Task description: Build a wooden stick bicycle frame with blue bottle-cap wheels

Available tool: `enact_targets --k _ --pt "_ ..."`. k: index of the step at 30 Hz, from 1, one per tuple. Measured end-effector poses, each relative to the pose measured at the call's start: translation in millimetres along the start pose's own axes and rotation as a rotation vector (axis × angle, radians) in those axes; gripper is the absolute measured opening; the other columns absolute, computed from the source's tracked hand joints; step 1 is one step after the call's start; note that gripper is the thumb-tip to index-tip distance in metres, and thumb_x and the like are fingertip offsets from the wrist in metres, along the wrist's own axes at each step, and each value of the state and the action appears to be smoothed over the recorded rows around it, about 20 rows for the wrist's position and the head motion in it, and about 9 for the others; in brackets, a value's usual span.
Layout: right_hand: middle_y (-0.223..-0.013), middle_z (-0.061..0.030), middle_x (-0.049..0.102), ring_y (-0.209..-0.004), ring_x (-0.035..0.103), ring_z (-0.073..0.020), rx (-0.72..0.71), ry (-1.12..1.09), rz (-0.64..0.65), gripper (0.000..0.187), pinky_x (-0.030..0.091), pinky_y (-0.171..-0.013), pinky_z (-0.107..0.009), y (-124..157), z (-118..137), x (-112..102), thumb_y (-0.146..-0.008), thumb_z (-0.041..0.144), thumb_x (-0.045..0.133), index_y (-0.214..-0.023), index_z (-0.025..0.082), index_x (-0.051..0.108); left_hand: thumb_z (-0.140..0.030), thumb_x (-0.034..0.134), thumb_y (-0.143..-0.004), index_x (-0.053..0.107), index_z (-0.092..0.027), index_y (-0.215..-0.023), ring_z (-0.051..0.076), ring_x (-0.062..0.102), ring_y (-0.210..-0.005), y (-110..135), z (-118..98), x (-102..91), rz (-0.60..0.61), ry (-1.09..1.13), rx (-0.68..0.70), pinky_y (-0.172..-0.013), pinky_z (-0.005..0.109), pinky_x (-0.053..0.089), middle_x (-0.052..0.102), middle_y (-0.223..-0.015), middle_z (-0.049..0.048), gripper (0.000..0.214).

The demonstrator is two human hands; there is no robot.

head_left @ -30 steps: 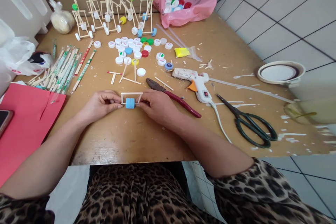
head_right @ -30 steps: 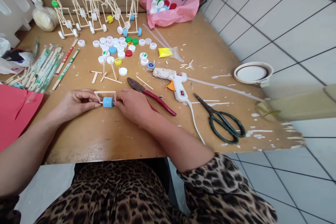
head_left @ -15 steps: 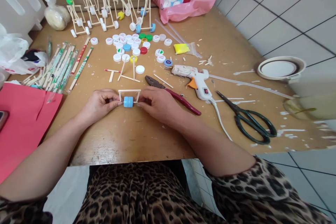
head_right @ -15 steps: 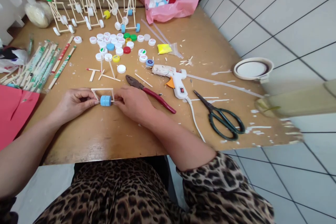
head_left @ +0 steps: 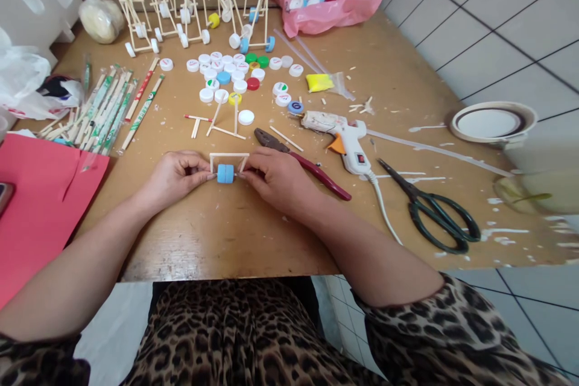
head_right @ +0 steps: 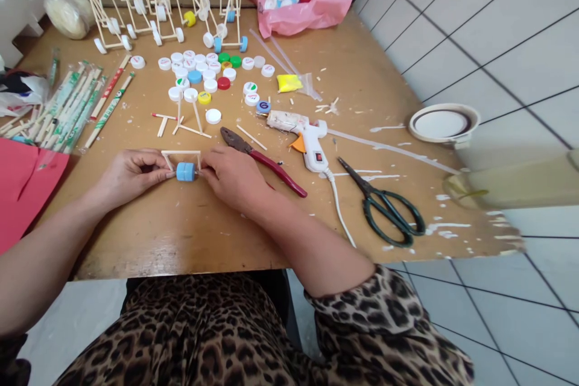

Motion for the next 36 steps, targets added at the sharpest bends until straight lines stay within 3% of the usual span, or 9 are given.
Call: enact_targets --k 10,27,36 --pt "-0.087 -0.0098 0.063 -0.084 0.056 -0.0204 -0.002 0.095 0.029 0.018 0.040 -0.072 -0.030 0.7 3.2 1.9 -0.091 0.018 0.047 -0.087 0.014 0.064 -0.025 0.068 -0.073 0.073 -0.018 -0.068 0.016 0.066 -0.068 -0.3 4.1 1.7 0.029 0.013 -0.024 -0.066 0.026 0.051 0.074 -0.074 0.0040 0.009" --pt "-0.081 -0.0054 0.065 -0.073 0.056 -0.0155 -0.028 -0.036 -0.001 0.016 0.040 -0.069 -0.027 1.5 3.1 -0.2 -0.087 0.015 0.050 -0.083 0.016 0.066 -0.026 0.066 -0.072 0.071 -0.018 -0.067 0.016 0.064 -0.065 0.2 6.4 1.5 0.006 -0.032 -0.059 -0.062 0.026 0.047 0.073 -0.072 0.0037 0.011" --pt "-0.083 -0.0068 0.066 -0.079 0.057 -0.0177 -0.021 0.023 0.010 0.016 0.041 -0.071 -0.028 -0.9 1.4 2.6 -0.088 0.017 0.051 -0.086 0.016 0.067 -0.029 0.067 -0.072 0.071 -0.018 -0.067 0.016 0.064 -0.066 -0.3 8.4 2.1 0.003 -0.009 -0.058 -0.063 0.026 0.047 0.073 -0.072 0.0031 0.012"
Point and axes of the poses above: each hand's wrist, its own y-axis away from the middle knuckle, its own x-axis out of the palm, z = x × y, the point moved 8 cm from there along -y, towards the middle knuckle
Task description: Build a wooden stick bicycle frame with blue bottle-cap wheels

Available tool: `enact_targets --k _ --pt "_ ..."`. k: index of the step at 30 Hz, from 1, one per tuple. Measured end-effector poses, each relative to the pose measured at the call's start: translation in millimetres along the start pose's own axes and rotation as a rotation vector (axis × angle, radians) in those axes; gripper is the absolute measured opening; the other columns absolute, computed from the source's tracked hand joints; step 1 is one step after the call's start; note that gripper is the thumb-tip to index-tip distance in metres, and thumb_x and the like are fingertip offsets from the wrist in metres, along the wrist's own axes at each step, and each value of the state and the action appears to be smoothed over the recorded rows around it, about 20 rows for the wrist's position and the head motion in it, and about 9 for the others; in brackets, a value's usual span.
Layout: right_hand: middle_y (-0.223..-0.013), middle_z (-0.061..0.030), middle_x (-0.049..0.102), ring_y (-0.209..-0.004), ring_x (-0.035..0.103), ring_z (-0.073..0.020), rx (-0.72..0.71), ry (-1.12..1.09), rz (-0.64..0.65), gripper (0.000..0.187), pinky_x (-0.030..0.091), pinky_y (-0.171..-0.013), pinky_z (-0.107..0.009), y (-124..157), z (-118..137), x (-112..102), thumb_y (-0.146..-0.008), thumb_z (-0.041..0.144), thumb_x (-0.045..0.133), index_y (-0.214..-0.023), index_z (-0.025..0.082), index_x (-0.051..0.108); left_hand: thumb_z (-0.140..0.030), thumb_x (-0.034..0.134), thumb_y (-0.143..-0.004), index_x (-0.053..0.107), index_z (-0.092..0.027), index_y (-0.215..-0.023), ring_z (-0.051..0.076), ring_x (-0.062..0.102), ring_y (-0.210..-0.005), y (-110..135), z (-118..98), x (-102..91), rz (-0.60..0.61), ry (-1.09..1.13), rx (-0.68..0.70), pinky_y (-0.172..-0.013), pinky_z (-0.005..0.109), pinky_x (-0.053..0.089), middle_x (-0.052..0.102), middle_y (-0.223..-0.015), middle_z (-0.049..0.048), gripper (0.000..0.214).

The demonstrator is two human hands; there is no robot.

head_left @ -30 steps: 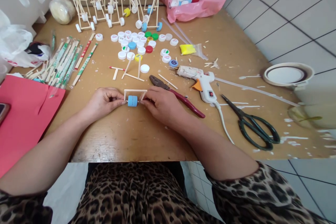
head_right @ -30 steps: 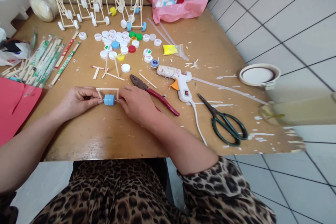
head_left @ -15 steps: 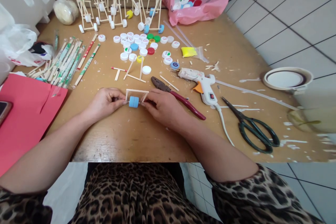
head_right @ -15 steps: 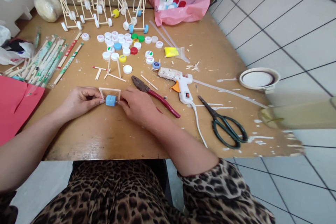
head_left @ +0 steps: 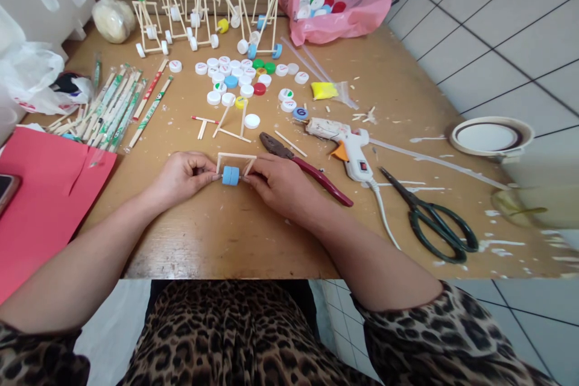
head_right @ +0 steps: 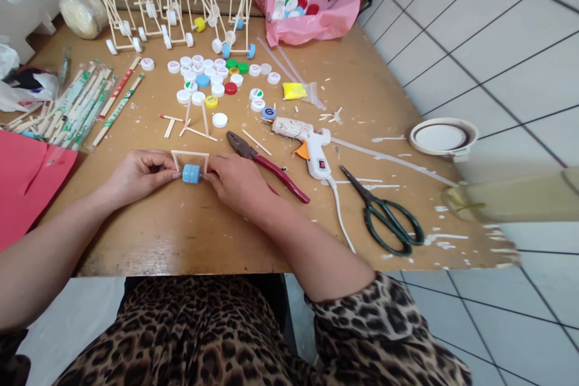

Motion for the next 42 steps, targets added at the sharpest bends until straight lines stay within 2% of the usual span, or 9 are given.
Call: enact_targets --k 12,21,29,35,42 --pt "-0.080 -0.0047 0.067 -0.073 0.058 -0.0149 -0.009 -0.115 -0.017 0.014 0.042 -0.069 -0.026 1.4 0.7 -4.0 -0.087 0.015 0.054 -0.079 0.016 0.066 -0.027 0.065 -0.073 0.071 -0.018 -0.068 0.016 0.063 -0.065 1.2 -1.4 -0.2 0.004 -0.011 0.000 -0.062 0.026 0.046 0.072 -0.072 0.0032 0.012" --pt "-0.085 -0.0074 0.067 -0.078 0.059 -0.0173 -0.008 -0.041 0.010 0.016 0.042 -0.072 -0.028 -0.8 -0.6 0.7 -0.089 0.016 0.051 -0.083 0.015 0.066 -0.022 0.066 -0.072 0.070 -0.018 -0.065 0.015 0.063 -0.064 0.2 -3.1 0.5 0.002 0.002 0.033 -0.061 0.025 0.047 0.072 -0.070 0.0020 0.008" --pt "-0.092 -0.0099 0.069 -0.086 0.060 -0.0200 0.010 -0.001 0.033 0.014 0.043 -0.077 -0.031 -0.7 2.8 1.1 -0.089 0.015 0.052 -0.087 0.013 0.066 -0.028 0.065 -0.073 0.069 -0.018 -0.066 0.015 0.062 -0.062 0.7 -1.5 -0.3 0.016 -0.003 0.035 -0.061 0.025 0.047 0.071 -0.068 0.0014 0.012" --pt "-0.085 -0.0071 0.069 -0.078 0.059 -0.0164 -0.008 -0.069 0.027 0.014 0.043 -0.073 -0.027 -0.5 -0.7 0.0 -0.088 0.015 0.054 -0.082 0.013 0.067 -0.030 0.063 -0.073 0.068 -0.019 -0.066 0.014 0.062 -0.062 1.4 -4.4 0.9 0.023 -0.028 0.050 -0.061 0.024 0.047 0.071 -0.068 0.0009 0.014" --pt "-0.090 -0.0076 0.071 -0.082 0.062 -0.0165 -0.043 -0.147 0.015 0.018 0.045 -0.077 -0.028 -0.3 -4.1 0.0 -0.086 0.008 0.052 -0.085 0.014 0.069 -0.029 0.063 -0.072 0.067 -0.018 -0.064 0.014 0.062 -0.063 1.7 -5.7 -0.3 0.008 -0.045 0.037 -0.063 0.025 0.047 0.071 -0.068 0.0016 0.014"
Point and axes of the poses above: each hand's wrist, its own y-axis away from the middle knuckle, its own x-axis out of the palm, z = x × y, the point moved 8 cm from there along -y, towards the middle knuckle
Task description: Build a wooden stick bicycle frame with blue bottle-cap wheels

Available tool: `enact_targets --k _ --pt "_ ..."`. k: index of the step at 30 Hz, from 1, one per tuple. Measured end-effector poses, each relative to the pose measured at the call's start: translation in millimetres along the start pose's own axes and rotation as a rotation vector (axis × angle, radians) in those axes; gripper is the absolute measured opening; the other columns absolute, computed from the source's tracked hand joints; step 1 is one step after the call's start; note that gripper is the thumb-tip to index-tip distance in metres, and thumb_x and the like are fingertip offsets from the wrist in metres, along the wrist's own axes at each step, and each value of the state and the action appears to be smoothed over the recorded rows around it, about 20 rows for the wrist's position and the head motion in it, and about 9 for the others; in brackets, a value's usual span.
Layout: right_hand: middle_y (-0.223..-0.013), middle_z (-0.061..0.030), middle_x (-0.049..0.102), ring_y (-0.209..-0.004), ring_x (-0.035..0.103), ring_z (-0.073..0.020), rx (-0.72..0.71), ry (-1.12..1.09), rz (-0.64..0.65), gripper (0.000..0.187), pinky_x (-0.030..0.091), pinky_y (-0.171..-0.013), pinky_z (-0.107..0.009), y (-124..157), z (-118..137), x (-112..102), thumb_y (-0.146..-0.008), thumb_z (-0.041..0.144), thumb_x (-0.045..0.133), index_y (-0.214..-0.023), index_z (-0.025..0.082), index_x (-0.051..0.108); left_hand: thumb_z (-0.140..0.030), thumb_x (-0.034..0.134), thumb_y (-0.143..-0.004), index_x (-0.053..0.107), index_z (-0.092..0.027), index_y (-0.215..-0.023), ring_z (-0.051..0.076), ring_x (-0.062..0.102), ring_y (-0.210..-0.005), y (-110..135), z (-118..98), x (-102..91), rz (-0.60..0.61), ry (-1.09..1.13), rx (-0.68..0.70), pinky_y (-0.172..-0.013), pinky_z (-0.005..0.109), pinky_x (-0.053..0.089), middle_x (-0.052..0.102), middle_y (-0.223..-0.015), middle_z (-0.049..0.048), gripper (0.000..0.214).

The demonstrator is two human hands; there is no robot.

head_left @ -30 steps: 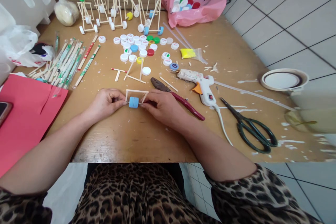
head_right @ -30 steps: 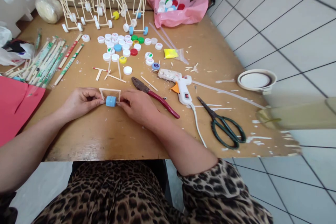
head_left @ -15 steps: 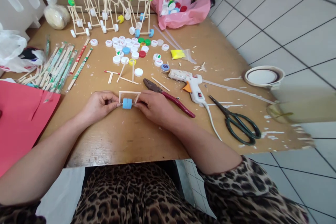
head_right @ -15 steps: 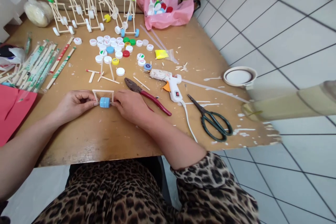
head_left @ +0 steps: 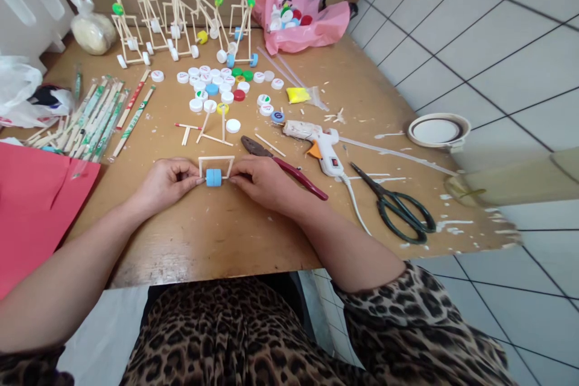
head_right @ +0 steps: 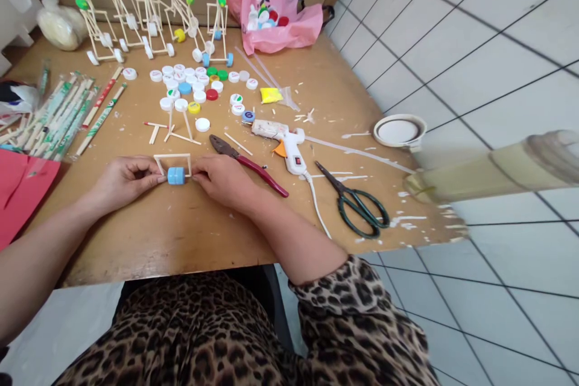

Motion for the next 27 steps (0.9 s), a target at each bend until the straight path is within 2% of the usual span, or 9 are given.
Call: enact_targets --k 9,15,20,24,27 --pt "-0.088 -0.0084 0.072 -0.079 0.063 -0.0174 -0.001 0.057 -0.017 0.022 0.045 -0.074 -0.028 1 4 0 -0.082 0.005 0.049 -0.084 0.013 0.069 -0.026 0.063 -0.072 0.067 -0.018 -0.065 0.013 0.061 -0.061 0 3 -0.2 -0.012 0.005 0.004 -0.061 0.023 0.046 0.070 -0.066 0.0009 0.011" --pt "-0.084 -0.0063 0.072 -0.077 0.061 -0.0162 0.004 0.087 -0.053 0.024 0.044 -0.073 -0.027 0 -2 -4 -0.079 0.004 0.049 -0.081 0.015 0.070 -0.025 0.064 -0.070 0.066 -0.018 -0.062 0.013 0.059 -0.059 -1 8 -0.2 -0.023 0.014 -0.022 -0.058 0.023 0.044 0.069 -0.063 0.0001 0.011" --pt "-0.081 -0.0031 0.070 -0.073 0.059 -0.0127 0.067 -0.089 -0.115 0.020 0.045 -0.070 -0.025 -1 -11 -18 -0.079 0.007 0.051 -0.084 0.016 0.068 -0.028 0.063 -0.069 0.066 -0.017 -0.062 0.012 0.057 -0.057 -1 9 0.1 -0.019 0.030 -0.042 -0.056 0.023 0.042 0.067 -0.061 -0.0003 0.013" --pt "-0.071 0.0010 0.062 -0.059 0.050 -0.0093 0.087 -0.286 -0.081 0.013 0.041 -0.058 -0.022 -1 -11 -14 -0.080 0.020 0.058 -0.089 0.015 0.066 -0.028 0.062 -0.069 0.065 -0.017 -0.062 0.013 0.057 -0.058 -1 7 0.3 -0.008 0.027 -0.044 -0.057 0.023 0.042 0.067 -0.061 0.0004 0.013" --pt "-0.066 0.0021 0.057 -0.057 0.047 -0.0087 0.071 -0.301 -0.100 0.013 0.039 -0.056 -0.022 -1 -9 -12 -0.079 0.026 0.062 -0.084 0.014 0.065 -0.027 0.062 -0.070 0.065 -0.017 -0.063 0.014 0.057 -0.059 -1 6 0.8 0.002 0.020 -0.049 -0.058 0.024 0.042 0.067 -0.062 0.0007 0.013"
Point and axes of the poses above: each hand's wrist, its own y-axis away from the middle knuckle, its own x-axis out of the palm, z = x × y, the point moved 8 cm from there along -y, towards the middle knuckle
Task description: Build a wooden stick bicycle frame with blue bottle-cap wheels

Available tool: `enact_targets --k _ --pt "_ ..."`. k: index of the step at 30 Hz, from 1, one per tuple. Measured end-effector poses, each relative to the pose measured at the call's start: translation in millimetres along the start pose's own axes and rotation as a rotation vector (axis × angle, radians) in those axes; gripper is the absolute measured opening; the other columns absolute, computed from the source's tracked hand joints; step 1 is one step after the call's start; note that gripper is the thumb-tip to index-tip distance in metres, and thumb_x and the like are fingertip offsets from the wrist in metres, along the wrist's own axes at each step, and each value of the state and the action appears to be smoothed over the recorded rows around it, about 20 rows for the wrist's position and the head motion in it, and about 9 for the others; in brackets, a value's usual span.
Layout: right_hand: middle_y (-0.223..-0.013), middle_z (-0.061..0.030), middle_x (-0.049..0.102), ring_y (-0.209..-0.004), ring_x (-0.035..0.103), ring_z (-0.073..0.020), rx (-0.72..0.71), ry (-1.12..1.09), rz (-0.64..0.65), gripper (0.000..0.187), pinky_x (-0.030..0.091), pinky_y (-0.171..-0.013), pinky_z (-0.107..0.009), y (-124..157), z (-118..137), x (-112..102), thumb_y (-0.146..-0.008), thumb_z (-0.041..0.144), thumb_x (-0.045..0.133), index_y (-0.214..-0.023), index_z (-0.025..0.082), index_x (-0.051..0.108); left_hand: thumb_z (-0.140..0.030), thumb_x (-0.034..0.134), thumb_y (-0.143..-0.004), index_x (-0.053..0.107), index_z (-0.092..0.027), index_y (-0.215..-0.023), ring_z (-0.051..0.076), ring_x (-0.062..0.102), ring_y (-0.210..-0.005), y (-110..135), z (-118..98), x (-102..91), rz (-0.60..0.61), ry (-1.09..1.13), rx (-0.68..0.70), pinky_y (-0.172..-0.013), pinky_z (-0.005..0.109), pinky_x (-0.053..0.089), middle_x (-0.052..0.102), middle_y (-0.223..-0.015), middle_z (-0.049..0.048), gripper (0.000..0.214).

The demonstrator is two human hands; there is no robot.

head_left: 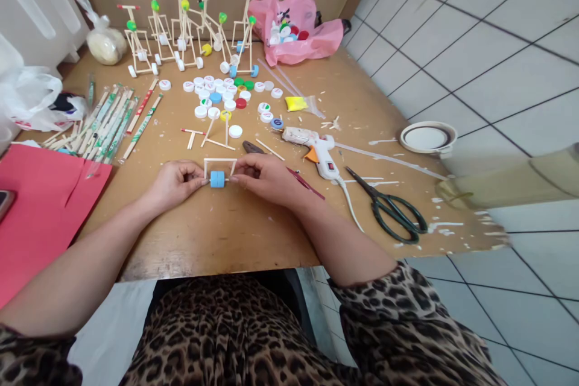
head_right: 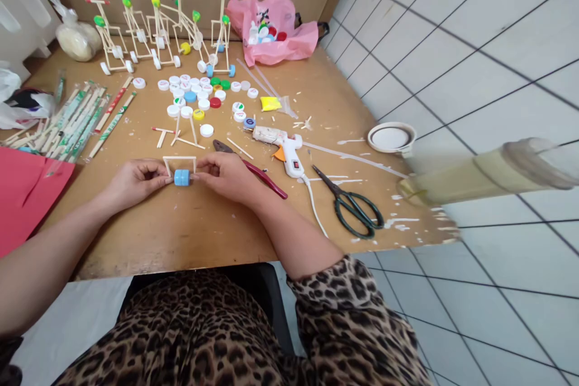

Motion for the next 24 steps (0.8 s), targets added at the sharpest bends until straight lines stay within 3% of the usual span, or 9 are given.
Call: enact_targets --k 6,15,20,24 --pt "-0.068 0.0005 0.061 -0.063 0.051 -0.0103 -0.085 0.120 0.003 0.010 0.040 -0.062 -0.023 3 9 5 -0.083 0.020 0.059 -0.074 0.015 0.063 -0.025 0.063 -0.072 0.066 -0.017 -0.064 0.014 0.059 -0.060 0 -1 1.4 0.001 -0.002 0.015 -0.060 0.024 0.044 0.068 -0.065 0.0010 0.011" --pt "-0.085 -0.0065 0.071 -0.078 0.063 -0.0159 -0.098 0.171 0.055 0.014 0.047 -0.073 -0.028 5 1 12 -0.088 0.019 0.053 -0.082 0.016 0.066 -0.019 0.061 -0.075 0.066 -0.018 -0.067 0.014 0.059 -0.062 -1 -5 4.1 0.008 -0.080 0.062 -0.061 0.025 0.044 0.066 -0.066 0.0017 0.009" --pt "-0.080 -0.0064 0.069 -0.074 0.063 -0.0156 -0.114 0.185 0.055 0.017 0.048 -0.069 -0.026 7 -1 11 -0.090 0.021 0.052 -0.080 0.017 0.065 -0.018 0.062 -0.075 0.066 -0.019 -0.066 0.015 0.059 -0.063 -1 -9 6.1 0.016 -0.067 0.085 -0.063 0.027 0.044 0.065 -0.066 0.0016 0.010" --pt "-0.077 -0.0058 0.068 -0.071 0.062 -0.0152 -0.126 0.210 0.056 0.017 0.047 -0.067 -0.026 8 -2 11 -0.090 0.020 0.052 -0.079 0.017 0.065 -0.018 0.065 -0.072 0.068 -0.018 -0.071 0.013 0.057 -0.062 0 -2 6.5 0.040 0.071 0.008 -0.060 0.025 0.044 0.065 -0.067 0.0012 0.004"
Point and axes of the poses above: each hand's wrist, its own y-axis away from the middle knuckle, its own x-axis out of the palm, z = x × y, the point moved 8 cm from there along -y, towards the middle knuckle
